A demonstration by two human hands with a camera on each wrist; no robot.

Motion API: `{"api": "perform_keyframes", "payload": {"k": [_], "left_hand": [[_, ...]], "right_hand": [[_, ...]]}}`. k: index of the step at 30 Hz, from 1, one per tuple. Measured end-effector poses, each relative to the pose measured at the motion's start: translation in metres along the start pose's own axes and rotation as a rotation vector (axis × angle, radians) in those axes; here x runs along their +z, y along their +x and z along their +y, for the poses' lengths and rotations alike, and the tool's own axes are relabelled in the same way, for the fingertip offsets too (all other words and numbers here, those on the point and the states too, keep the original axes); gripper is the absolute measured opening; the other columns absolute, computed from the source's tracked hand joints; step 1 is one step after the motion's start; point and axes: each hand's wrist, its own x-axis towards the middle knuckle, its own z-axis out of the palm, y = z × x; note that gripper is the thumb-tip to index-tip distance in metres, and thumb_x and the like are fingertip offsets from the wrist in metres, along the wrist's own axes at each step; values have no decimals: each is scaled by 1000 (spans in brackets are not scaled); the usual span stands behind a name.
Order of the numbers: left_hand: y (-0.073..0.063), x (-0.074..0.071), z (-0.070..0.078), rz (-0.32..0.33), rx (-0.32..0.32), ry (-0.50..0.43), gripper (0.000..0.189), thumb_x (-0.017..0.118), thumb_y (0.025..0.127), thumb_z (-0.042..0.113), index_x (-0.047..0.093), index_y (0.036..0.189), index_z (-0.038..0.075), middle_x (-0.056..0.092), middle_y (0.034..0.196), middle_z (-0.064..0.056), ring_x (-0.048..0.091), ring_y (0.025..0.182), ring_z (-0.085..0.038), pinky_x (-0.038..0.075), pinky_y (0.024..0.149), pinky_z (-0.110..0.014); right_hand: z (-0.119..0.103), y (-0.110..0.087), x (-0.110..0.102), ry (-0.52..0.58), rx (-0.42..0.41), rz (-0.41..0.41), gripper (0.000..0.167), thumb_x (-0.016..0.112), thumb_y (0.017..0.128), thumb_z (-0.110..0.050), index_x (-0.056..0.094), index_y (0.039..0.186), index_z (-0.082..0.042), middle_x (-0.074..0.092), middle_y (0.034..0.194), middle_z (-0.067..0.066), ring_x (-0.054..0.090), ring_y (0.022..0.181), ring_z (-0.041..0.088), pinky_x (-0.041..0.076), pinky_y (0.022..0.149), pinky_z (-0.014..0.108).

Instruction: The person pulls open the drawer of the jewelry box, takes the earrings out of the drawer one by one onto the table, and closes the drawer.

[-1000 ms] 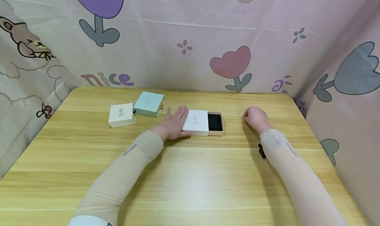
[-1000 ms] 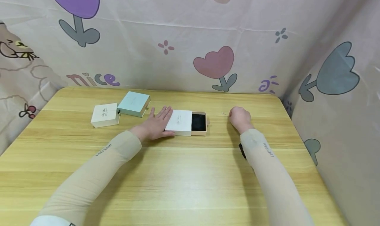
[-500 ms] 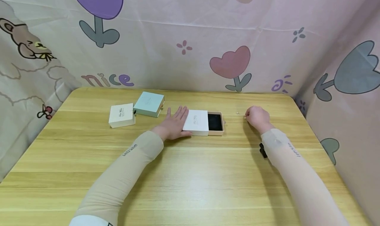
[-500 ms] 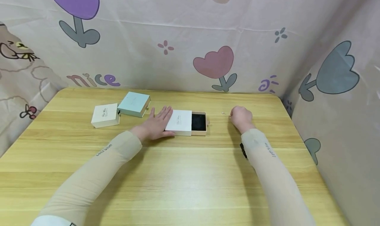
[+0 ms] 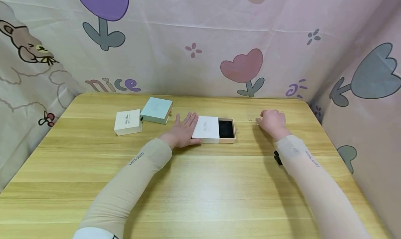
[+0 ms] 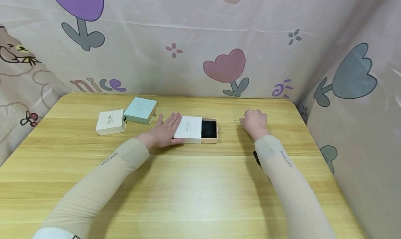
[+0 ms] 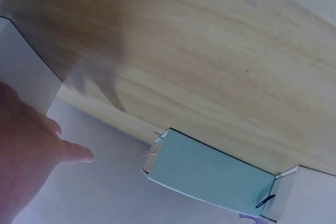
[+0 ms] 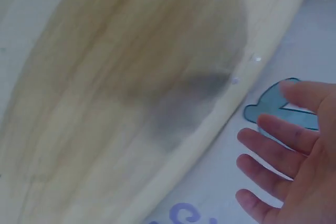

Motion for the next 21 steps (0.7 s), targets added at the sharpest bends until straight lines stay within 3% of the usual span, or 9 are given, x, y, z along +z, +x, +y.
{"api": "perform_keyframes", "payload": {"k": [4, 12, 17, 21], "left_hand": [[2, 2, -2, 12, 7, -13, 98, 40, 89, 65, -2, 149, 0, -4, 158, -16, -4, 146, -31, -2, 111, -63], [2, 6, -4, 14, 15, -78, 99, 43, 89, 63, -3, 149, 0, -6, 158, -17, -4, 146, -32, 1, 111, -64], [3, 8, -5, -4, 7, -116, 101, 42, 88, 65, -8, 149, 3, -10, 158, -14, -7, 146, -30, -2, 111, -63], [6, 11, -8, 9, 13, -166, 104, 45, 86, 67, -8, 149, 3, -10, 158, -13, -7, 146, -28, -3, 111, -63]], "right_hand": [[-7, 0, -2, 78, -82, -15, 61, 48, 94, -44, 46, 133, 3, 53, 129, 26, 46, 120, 47, 29, 103, 60], [-31, -7, 7, 256, -360, -207, 103, 72, 76, -47, 17, 148, 2, 22, 152, 24, 19, 140, 43, 12, 111, 61], [-41, -10, 16, 242, -408, -256, 114, 76, 70, -49, 11, 149, 1, 14, 155, 22, 11, 143, 40, 7, 113, 60], [-45, -9, 20, 228, -424, -262, 112, 77, 71, -47, 13, 149, 0, 16, 155, 21, 12, 143, 39, 8, 112, 61]]}}
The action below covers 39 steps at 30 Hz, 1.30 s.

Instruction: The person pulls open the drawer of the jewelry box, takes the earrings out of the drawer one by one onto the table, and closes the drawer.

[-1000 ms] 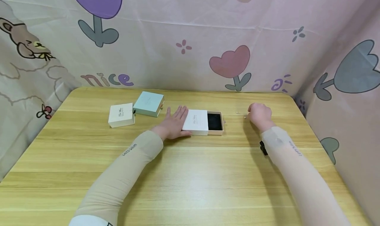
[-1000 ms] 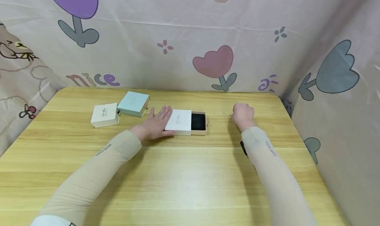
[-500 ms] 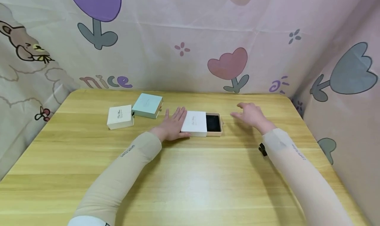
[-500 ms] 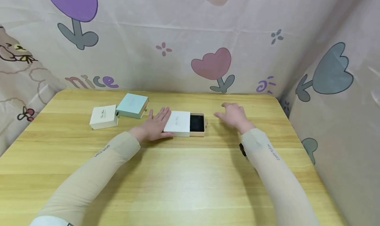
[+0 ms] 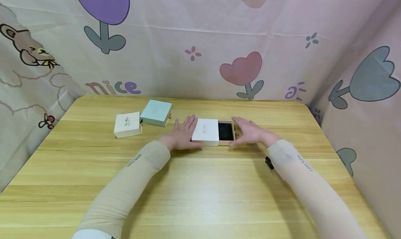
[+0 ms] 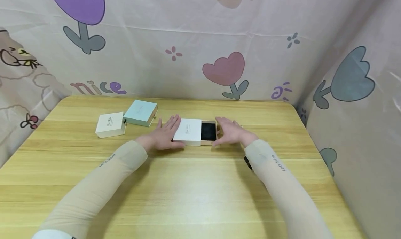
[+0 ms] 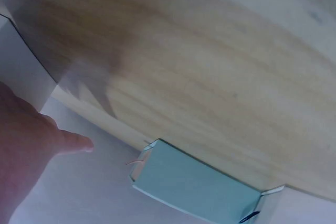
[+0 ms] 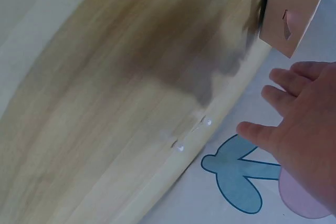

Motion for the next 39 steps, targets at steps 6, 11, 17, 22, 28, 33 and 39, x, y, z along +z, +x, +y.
{"api": "perform_keyframes", "payload": {"k": [6, 11, 17, 22, 28, 33, 39], "left_hand": [[2, -6, -8, 21, 24, -253, 103, 63, 82, 52, 4, 151, 4, 0, 159, -11, -3, 146, -30, -1, 111, -64], [1, -12, -9, -4, -3, -346, 105, 71, 78, 45, 6, 151, 6, 4, 159, -9, -3, 147, -27, 2, 113, -61], [3, -9, -12, -3, -7, -403, 107, 74, 76, 43, 7, 151, 9, 7, 159, -7, 1, 147, -26, 4, 114, -58], [5, -11, -13, 34, 0, -435, 105, 79, 72, 38, 15, 150, 6, 19, 156, -11, 18, 144, -29, 8, 114, -58], [7, -13, -14, 36, -1, -428, 103, 80, 71, 36, 19, 148, 5, 23, 154, -13, 23, 142, -29, 6, 113, -60], [7, -13, -14, 32, -13, -417, 103, 80, 71, 37, 19, 149, 6, 22, 154, -12, 23, 142, -30, 6, 113, -60], [6, -14, -12, 35, -22, -407, 103, 80, 71, 38, 19, 148, 7, 23, 154, -11, 24, 142, -29, 6, 114, -59]], "right_hand": [[-1, 2, 0, 7, -36, -1, 103, 77, 73, -42, 19, 148, 0, 25, 152, 21, 21, 141, 39, 16, 113, 56], [0, 3, 2, 49, -42, -8, 103, 79, 72, -36, 20, 147, 1, 25, 152, 21, 26, 139, 39, 21, 113, 51], [1, 3, 3, 49, -48, -6, 103, 78, 72, -35, 20, 147, 3, 25, 151, 22, 26, 139, 40, 22, 113, 51], [0, 4, 2, 44, -56, 4, 101, 78, 73, -35, 21, 146, 3, 27, 151, 23, 28, 138, 40, 24, 113, 51], [-5, 5, 2, 47, -48, 1, 100, 77, 73, -34, 21, 147, 2, 26, 151, 22, 27, 138, 39, 24, 112, 51], [-9, 8, 3, 54, -49, -5, 99, 77, 74, -34, 20, 147, 2, 26, 152, 21, 27, 139, 38, 24, 113, 50], [-13, 9, 4, 62, -47, -8, 99, 76, 74, -32, 20, 147, 3, 25, 152, 21, 27, 139, 38, 23, 113, 49]]}}
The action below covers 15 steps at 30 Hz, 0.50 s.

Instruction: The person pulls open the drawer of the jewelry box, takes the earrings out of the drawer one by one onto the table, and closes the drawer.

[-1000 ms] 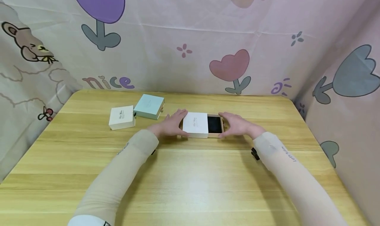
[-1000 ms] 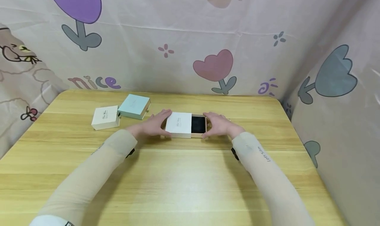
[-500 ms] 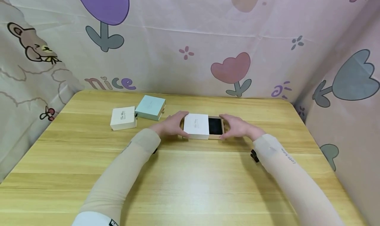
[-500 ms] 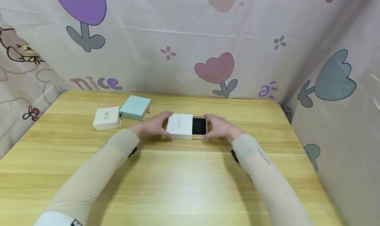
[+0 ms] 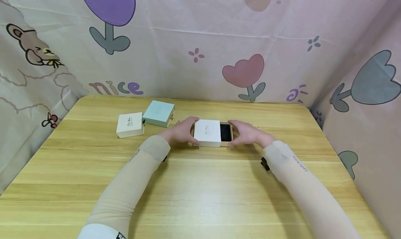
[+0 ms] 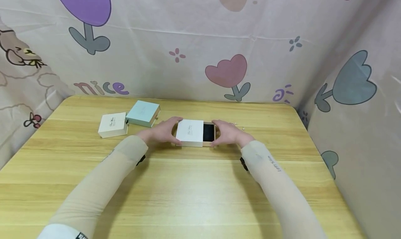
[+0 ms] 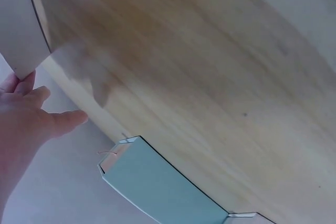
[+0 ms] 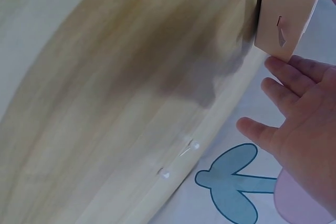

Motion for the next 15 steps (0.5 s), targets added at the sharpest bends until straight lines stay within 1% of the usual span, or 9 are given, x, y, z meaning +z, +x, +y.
{"api": "perform_keyframes", "payload": {"k": [4, 11, 15], "left_hand": [[1, 0, 0, -3, 0, 2, 103, 80, 71, 38, 19, 148, 6, 23, 154, -12, 24, 142, -29, 5, 113, -60], [1, 0, 1, 0, -3, 0, 103, 81, 71, 37, 19, 148, 6, 23, 154, -12, 24, 142, -29, 6, 113, -60], [1, -1, 1, 0, -6, 4, 103, 81, 70, 38, 20, 148, 7, 24, 154, -11, 25, 142, -29, 7, 114, -59]], "right_hand": [[-2, 1, 0, -7, -3, 0, 99, 77, 74, -33, 20, 147, 3, 26, 152, 22, 28, 138, 39, 23, 113, 50], [-5, 5, 2, 29, 12, -3, 103, 79, 72, -31, 18, 148, 0, 23, 153, 19, 26, 139, 37, 22, 114, 48], [-7, 8, 4, 34, 17, -6, 104, 80, 71, -30, 17, 148, 0, 23, 153, 19, 26, 140, 37, 22, 114, 48]]}}
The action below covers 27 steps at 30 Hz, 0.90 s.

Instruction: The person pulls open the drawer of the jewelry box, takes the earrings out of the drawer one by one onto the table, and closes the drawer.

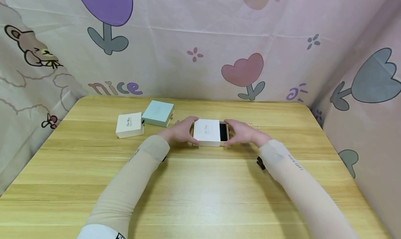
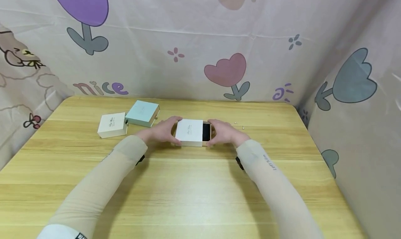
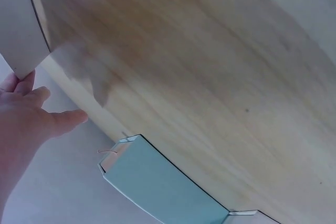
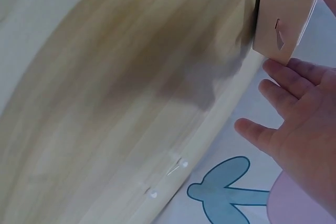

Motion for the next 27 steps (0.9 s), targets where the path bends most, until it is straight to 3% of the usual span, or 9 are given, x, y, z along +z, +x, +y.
{"api": "perform_keyframes", "payload": {"k": [27], "left_hand": [[0, 2, 0, 6, -3, -1, 103, 81, 71, 38, 20, 148, 7, 24, 154, -11, 24, 142, -29, 6, 113, -60]], "right_hand": [[-12, 9, 4, 9, 14, 3, 106, 82, 69, -30, 19, 147, 2, 25, 152, 20, 28, 138, 38, 23, 113, 49]]}}
